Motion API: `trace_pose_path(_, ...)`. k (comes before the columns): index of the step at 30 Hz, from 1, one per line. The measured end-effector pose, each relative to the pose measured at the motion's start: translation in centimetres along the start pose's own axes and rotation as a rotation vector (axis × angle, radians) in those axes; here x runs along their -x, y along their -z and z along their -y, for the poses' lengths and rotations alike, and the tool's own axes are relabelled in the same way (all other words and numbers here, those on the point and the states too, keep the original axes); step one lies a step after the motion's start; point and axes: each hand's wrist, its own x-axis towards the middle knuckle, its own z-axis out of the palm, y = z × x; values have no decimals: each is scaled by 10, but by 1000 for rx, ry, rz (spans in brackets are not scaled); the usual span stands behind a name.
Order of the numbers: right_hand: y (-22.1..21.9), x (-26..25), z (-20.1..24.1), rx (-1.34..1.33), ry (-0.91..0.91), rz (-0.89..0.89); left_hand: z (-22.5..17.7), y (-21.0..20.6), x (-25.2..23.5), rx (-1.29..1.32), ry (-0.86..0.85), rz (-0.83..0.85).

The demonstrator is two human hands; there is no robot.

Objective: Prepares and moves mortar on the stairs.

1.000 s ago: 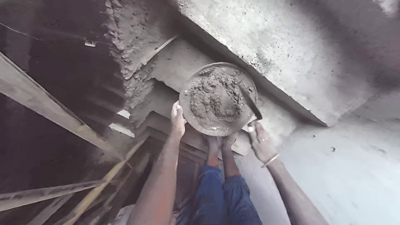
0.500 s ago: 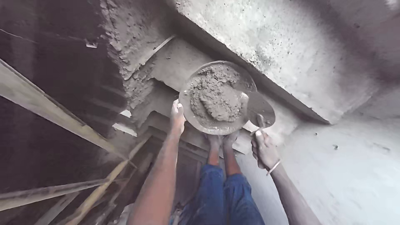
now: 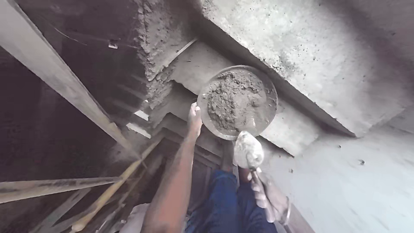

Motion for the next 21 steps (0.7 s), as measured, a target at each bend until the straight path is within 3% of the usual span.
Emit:
trace_pose_path(3, -18, -78, -15, -80, -79, 93, 3, -1, 8, 3, -14, -10)
trace_pose_path(6, -68, -174, 9, 132, 276, 91, 13, -1, 20, 53, -16, -14)
trace_pose_path(8, -93, -206, 24, 184, 451, 36, 16, -5, 21, 66, -22, -8)
trace_pose_path(13, -102, -176, 11, 267, 518, -65, 16, -1, 16, 42, 4, -4)
trace_pose_path(16, -86, -136, 6, 451, 732, -135, 16, -2, 15, 82, 1, 9)
trace_pose_path(18, -68, -120, 6, 803, 899, -384, 16, -1, 14, 97, 4, 18)
trace_pose_path(21, -69, -115, 28, 1281, 797, -773, 15, -2, 15, 91, 19, 16)
